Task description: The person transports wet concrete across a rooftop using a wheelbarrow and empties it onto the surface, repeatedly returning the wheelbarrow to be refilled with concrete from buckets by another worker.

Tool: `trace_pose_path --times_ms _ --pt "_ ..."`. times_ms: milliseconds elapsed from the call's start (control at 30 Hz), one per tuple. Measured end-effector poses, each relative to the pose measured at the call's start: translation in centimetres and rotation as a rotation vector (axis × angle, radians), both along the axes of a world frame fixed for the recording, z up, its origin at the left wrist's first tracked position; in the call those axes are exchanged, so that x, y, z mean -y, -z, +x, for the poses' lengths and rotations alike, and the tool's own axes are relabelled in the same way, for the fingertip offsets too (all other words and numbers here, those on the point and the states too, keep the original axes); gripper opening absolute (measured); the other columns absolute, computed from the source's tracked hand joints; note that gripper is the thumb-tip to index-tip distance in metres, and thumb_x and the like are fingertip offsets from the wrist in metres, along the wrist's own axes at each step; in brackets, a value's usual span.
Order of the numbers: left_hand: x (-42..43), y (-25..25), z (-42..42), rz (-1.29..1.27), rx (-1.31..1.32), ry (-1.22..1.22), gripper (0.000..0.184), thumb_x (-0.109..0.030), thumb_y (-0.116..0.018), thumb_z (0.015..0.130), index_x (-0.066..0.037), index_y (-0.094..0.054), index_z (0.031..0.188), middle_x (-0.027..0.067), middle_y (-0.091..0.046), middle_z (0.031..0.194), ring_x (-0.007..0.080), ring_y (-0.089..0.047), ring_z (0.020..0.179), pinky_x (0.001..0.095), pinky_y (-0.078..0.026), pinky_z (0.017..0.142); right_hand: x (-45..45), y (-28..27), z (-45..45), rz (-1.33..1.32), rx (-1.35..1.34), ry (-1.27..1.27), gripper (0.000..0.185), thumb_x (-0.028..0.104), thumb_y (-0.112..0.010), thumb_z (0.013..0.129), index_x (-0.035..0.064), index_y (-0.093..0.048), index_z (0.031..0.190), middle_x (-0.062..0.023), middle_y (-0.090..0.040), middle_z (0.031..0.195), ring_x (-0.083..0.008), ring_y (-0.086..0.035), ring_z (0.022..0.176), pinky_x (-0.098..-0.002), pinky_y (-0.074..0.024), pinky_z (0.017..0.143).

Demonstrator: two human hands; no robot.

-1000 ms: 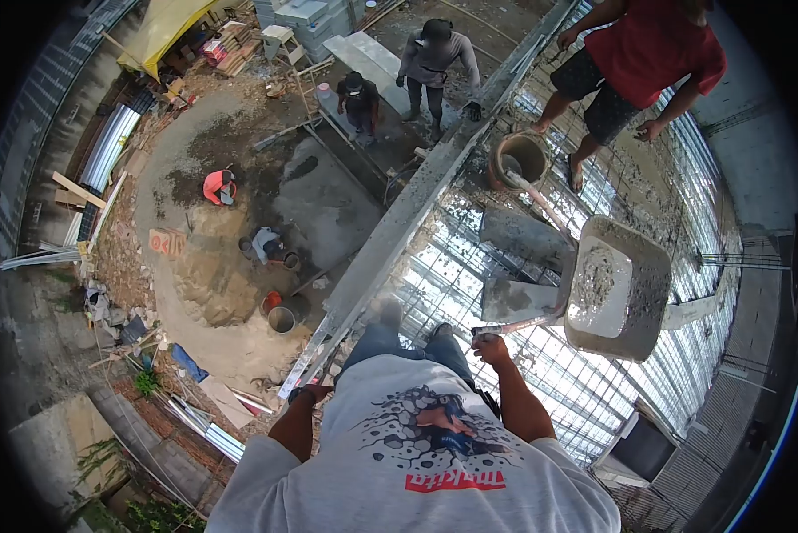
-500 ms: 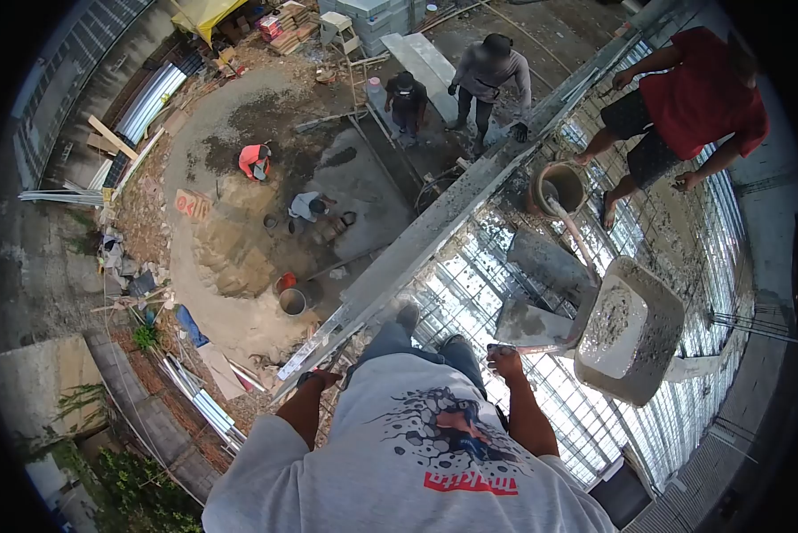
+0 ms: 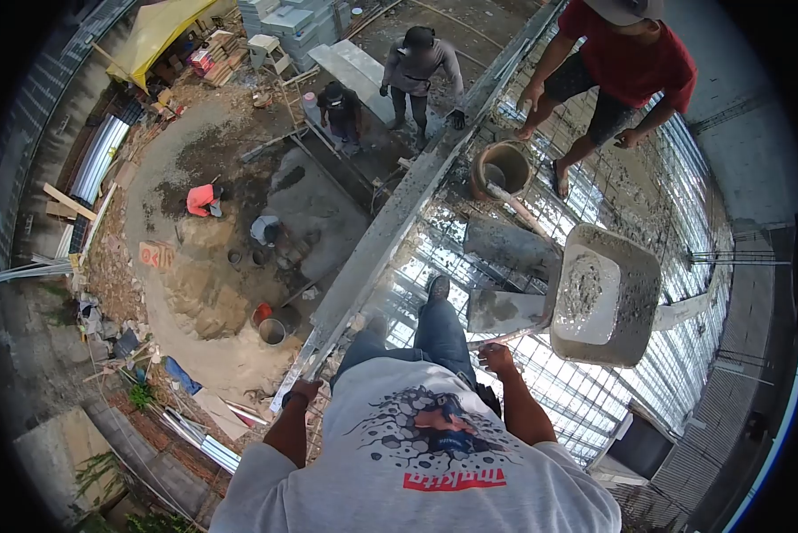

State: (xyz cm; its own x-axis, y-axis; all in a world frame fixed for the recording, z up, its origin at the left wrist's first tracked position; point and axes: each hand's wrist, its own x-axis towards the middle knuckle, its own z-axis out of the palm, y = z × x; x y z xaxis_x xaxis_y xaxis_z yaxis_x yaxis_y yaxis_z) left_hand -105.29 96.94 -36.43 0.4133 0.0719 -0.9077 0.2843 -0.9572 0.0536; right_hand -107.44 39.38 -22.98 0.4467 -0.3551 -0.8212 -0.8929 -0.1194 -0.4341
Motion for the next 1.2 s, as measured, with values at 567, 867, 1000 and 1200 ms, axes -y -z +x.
trace_pose_path --times_ms 567,867,1000,1200 --pt "27.5 -10.3 19.8 -0.376 0.101 -1.135 0.04 -0.038 -0.071 0.077 -0.008 -0.061 0.1 0.0047 -0.061 0.081 0.0146 -0.06 0.064 0.0299 -0.045 0.05 24.5 8.2 23.6 -0.224 0.095 -0.405 0.022 0.023 -0.062 0.082 0.0037 -0.066 0.093 -0.0079 -0.068 0.083 -0.02 -0.065 0.068 -0.0338 -0.0501 0.054" --pt "35.0 -12.9 21.8 -0.346 0.337 -1.239 0.052 -0.043 -0.07 0.076 -0.003 -0.06 0.108 0.0075 -0.064 0.078 0.0138 -0.061 0.064 0.029 -0.048 0.058 29.4 4.8 35.5 0.134 -0.065 -0.286 0.018 0.021 -0.059 0.085 0.0058 -0.061 0.094 -0.005 -0.065 0.078 -0.0153 -0.062 0.061 -0.0273 -0.0454 0.048" --pt "37.4 -15.1 21.7 -0.298 0.26 -1.214 0.047 -0.042 -0.069 0.078 -0.009 -0.058 0.11 0.0058 -0.064 0.092 0.0154 -0.062 0.075 0.029 -0.048 0.059 30.7 6.6 36.8 0.25 -0.092 -0.281 0.014 0.021 -0.06 0.085 0.0073 -0.059 0.09 -0.0029 -0.062 0.073 -0.0126 -0.058 0.057 -0.0249 -0.0427 0.045" --pt "37.9 -14.4 19.2 -0.243 0.344 -1.194 0.054 -0.049 -0.066 0.077 -0.001 -0.064 0.102 0.0106 -0.066 0.076 0.0172 -0.064 0.066 0.0319 -0.05 0.065 28.3 4.2 39.3 0.176 -0.105 -0.363 0.012 0.019 -0.058 0.086 0.0081 -0.055 0.083 -0.0016 -0.059 0.071 -0.0116 -0.055 0.055 -0.0236 -0.0404 0.044"
